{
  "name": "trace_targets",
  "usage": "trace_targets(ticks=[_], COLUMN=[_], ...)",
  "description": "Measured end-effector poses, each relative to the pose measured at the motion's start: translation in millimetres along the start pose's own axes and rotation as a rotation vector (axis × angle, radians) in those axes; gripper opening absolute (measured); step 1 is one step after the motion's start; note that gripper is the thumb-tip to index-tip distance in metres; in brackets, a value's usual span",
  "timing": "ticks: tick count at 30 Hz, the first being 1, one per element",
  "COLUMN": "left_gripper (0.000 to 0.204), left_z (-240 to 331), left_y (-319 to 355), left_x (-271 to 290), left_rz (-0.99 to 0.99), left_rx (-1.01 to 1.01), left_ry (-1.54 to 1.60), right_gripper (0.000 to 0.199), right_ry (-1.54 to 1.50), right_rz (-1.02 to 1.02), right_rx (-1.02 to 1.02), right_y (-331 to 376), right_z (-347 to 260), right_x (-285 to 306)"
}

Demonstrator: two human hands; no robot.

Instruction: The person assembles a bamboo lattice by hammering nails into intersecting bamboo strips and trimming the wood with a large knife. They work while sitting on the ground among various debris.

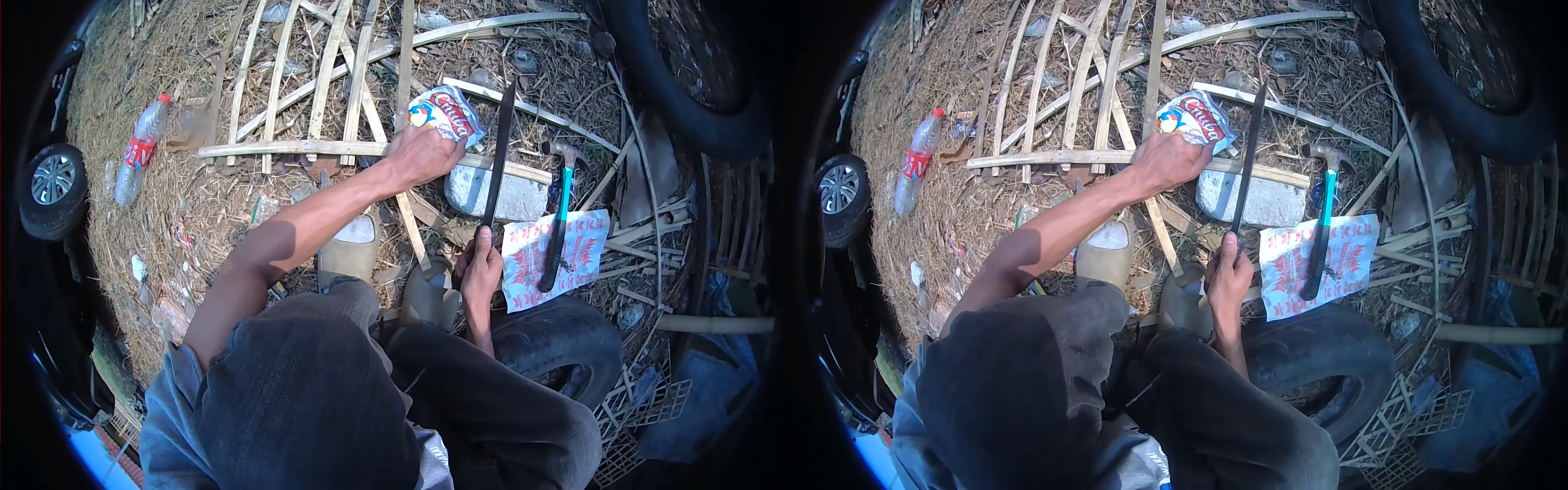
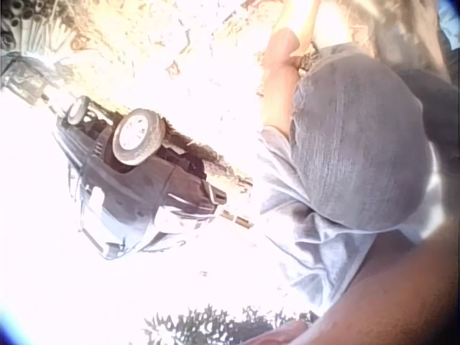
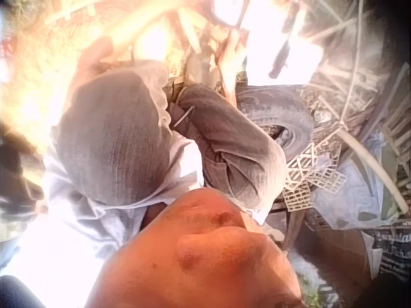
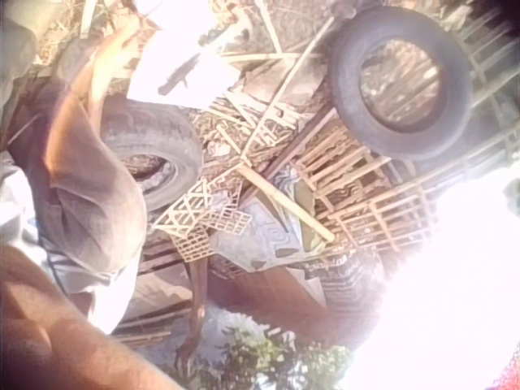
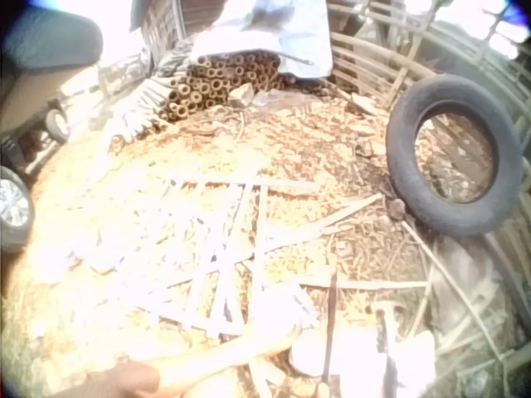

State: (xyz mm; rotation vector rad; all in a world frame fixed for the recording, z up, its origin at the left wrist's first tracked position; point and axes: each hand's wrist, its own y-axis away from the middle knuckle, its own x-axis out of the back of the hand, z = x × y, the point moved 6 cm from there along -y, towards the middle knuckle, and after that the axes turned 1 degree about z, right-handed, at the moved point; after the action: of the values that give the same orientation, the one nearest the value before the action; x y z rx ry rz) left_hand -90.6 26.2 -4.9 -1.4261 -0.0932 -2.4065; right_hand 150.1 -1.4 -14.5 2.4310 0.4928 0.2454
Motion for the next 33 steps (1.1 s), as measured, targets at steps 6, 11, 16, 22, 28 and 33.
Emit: trace_targets(ticks=[6, 11, 16, 22, 28, 33], left_gripper=[0.054, 0.051, 0.031, 0.026, 0.027, 0.029], left_z=[-5, -1, -1, 16, 9, 7], left_y=[4, 2, 5, 6, 4, 5], left_x=[1, 10, 48, 8, -2, -8], left_rz=[-0.047, -0.13, 0.185, 0.214, 0.089, 0.099], left_rx=[0.062, 0.033, 0.043, 0.039, 0.227, 0.237], left_ry=[-0.003, 0.127, -0.052, 0.106, 0.045, 0.056], right_gripper=[0.057, 0.057, 0.058, 0.056, 0.058, 0.063], right_ry=[0.112, 0.141, 0.198, 0.333, 0.342, 0.359], right_rz=[0.077, 0.077, 0.119, 0.122, 0.123, 0.123], right_rx=[0.026, 0.059, 0.019, 0.091, 0.044, 0.12], right_y=[2, -1, 9, 11, 9, 6], right_z=[-15, -8, -33, -26, -26, -17], right_x=[-5, 3, -1, -6, -7, -5])
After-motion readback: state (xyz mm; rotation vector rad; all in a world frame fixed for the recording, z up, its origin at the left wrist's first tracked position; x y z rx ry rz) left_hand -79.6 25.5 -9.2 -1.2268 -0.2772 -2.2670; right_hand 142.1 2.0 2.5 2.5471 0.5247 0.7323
